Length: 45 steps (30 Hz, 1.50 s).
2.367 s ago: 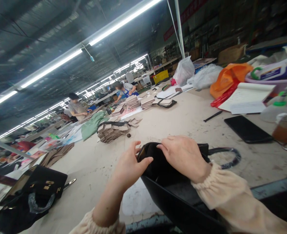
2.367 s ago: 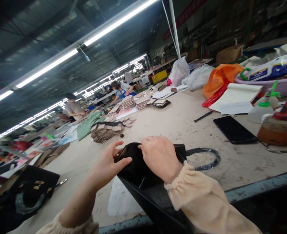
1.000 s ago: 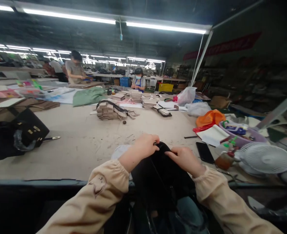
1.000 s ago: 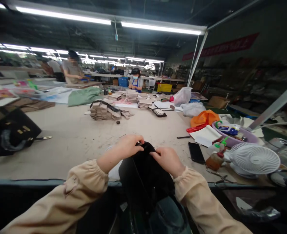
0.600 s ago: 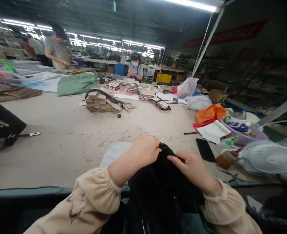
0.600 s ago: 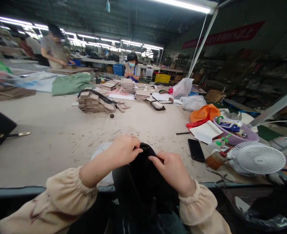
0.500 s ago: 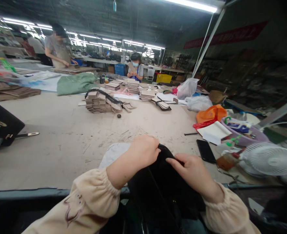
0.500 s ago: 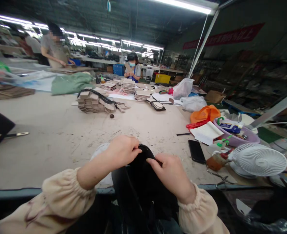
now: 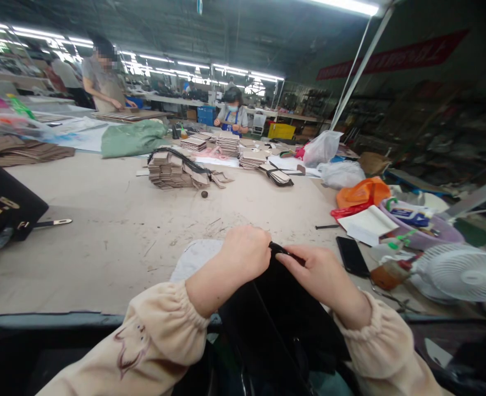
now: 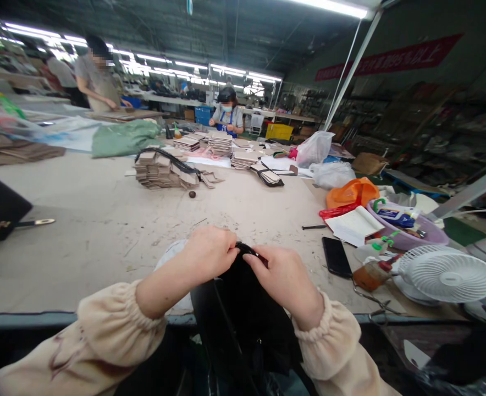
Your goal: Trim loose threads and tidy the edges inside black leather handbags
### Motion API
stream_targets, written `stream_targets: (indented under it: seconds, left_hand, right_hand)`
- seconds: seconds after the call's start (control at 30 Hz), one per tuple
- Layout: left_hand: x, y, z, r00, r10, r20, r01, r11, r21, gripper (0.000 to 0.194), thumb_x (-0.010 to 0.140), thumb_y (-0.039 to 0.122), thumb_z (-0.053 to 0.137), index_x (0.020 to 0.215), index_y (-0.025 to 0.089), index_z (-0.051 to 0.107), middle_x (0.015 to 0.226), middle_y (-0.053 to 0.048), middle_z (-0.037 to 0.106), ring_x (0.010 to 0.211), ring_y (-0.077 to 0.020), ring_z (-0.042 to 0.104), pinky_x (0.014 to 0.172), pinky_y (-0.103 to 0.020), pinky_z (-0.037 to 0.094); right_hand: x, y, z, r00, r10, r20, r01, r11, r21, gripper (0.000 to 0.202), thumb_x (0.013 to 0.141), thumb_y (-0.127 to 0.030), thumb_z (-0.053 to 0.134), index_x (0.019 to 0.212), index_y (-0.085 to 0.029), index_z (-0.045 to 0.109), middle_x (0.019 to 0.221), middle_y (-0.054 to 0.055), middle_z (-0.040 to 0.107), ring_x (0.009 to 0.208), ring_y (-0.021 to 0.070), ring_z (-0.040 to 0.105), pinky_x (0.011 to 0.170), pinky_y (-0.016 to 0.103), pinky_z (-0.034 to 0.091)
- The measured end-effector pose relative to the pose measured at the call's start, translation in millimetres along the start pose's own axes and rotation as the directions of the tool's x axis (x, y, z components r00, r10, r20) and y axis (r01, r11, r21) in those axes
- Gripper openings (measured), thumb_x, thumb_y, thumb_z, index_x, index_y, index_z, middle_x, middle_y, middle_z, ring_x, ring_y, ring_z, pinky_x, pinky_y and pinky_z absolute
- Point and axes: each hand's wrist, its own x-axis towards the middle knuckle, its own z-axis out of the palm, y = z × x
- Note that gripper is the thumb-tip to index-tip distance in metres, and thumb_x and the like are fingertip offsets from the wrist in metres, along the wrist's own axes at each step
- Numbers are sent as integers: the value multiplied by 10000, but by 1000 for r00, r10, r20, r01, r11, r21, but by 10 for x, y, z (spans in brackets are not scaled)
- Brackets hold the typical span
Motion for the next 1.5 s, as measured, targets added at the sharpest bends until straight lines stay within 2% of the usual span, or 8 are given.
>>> stream_targets:
  seconds: [0.37, 0.77, 1.07, 1.2, 1.27, 1.37, 1.43, 1.5]
  left_hand:
    - [38, 60, 9, 999, -33, -19, 33, 999, 14, 244, 805, 278, 475, 840, 174, 692, 792, -111, 696, 725, -282, 655, 627, -390, 503]
    - [49, 131, 33, 998, -22, -59, 24, 999, 30, 256, 815, 266, 444, 785, 174, 681, 764, -94, 692, 694, -257, 652, 591, -353, 490]
    - [23, 126, 20, 999, -41, -13, 41, 999, -5, 262, 845, 301, 445, 802, 170, 667, 806, -94, 677, 750, -231, 637, 663, -336, 472]
    - [-76, 70, -26, 1000, -6, 7, 7, 991, -136, 161, 794, 308, 554, 884, 201, 634, 881, -56, 678, 839, -217, 628, 747, -318, 467]
    - [-173, 13, -58, 999, -35, 26, 40, 969, -243, 388, 733, 316, 641, 1099, 219, 557, 1010, -55, 672, 924, -227, 621, 807, -324, 466]
    - [-326, -104, -108, 987, -125, 105, 152, 935, -319, 795, 686, 309, 692, 1370, 227, 297, 1191, -91, 612, 1047, -259, 589, 877, -359, 455]
    - [-397, -190, -137, 974, -154, 166, 199, 931, -306, 805, 722, 259, 645, 1410, 220, 228, 1181, -97, 617, 1059, -259, 583, 890, -372, 451]
    - [-432, -267, -163, 970, -139, 201, 195, 935, -296, 729, 757, 190, 574, 1406, 206, 243, 1141, -95, 631, 1048, -245, 583, 894, -371, 449]
  right_hand:
    - [69, 60, 78, 999, 10, -42, -11, 1000, -21, 296, 882, -362, 480, 704, -214, 664, 707, -5, 666, 662, 122, 571, 613, 238, 346]
    - [88, 112, 103, 998, 19, -67, -27, 992, -127, 353, 886, -357, 442, 597, -190, 555, 635, -1, 613, 623, 115, 537, 594, 251, 304]
    - [163, 23, 94, 996, 12, -85, -39, 946, -323, 302, 863, -295, 427, 623, -198, 581, 666, 19, 645, 631, 137, 551, 578, 284, 276]
    - [175, -4, 106, 995, 24, -98, -57, 935, -349, 280, 854, -292, 426, 678, -196, 621, 718, 34, 668, 665, 153, 579, 579, 285, 290]
    - [171, -15, 119, 995, 28, -100, -61, 940, -337, 282, 852, -283, 414, 702, -195, 636, 733, 40, 674, 679, 160, 589, 583, 283, 303]
    - [159, -51, 128, 995, 31, -98, -60, 948, -314, 306, 854, -270, 389, 724, -192, 655, 754, 55, 681, 697, 170, 597, 600, 280, 330]
    - [155, -89, 126, 996, 33, -87, -58, 951, -302, 324, 854, -275, 379, 736, -188, 668, 759, 68, 685, 698, 177, 602, 610, 280, 348]
    - [158, -128, 123, 997, 31, -77, -52, 954, -294, 335, 853, -284, 377, 744, -187, 677, 759, 75, 689, 701, 187, 610, 617, 284, 365]
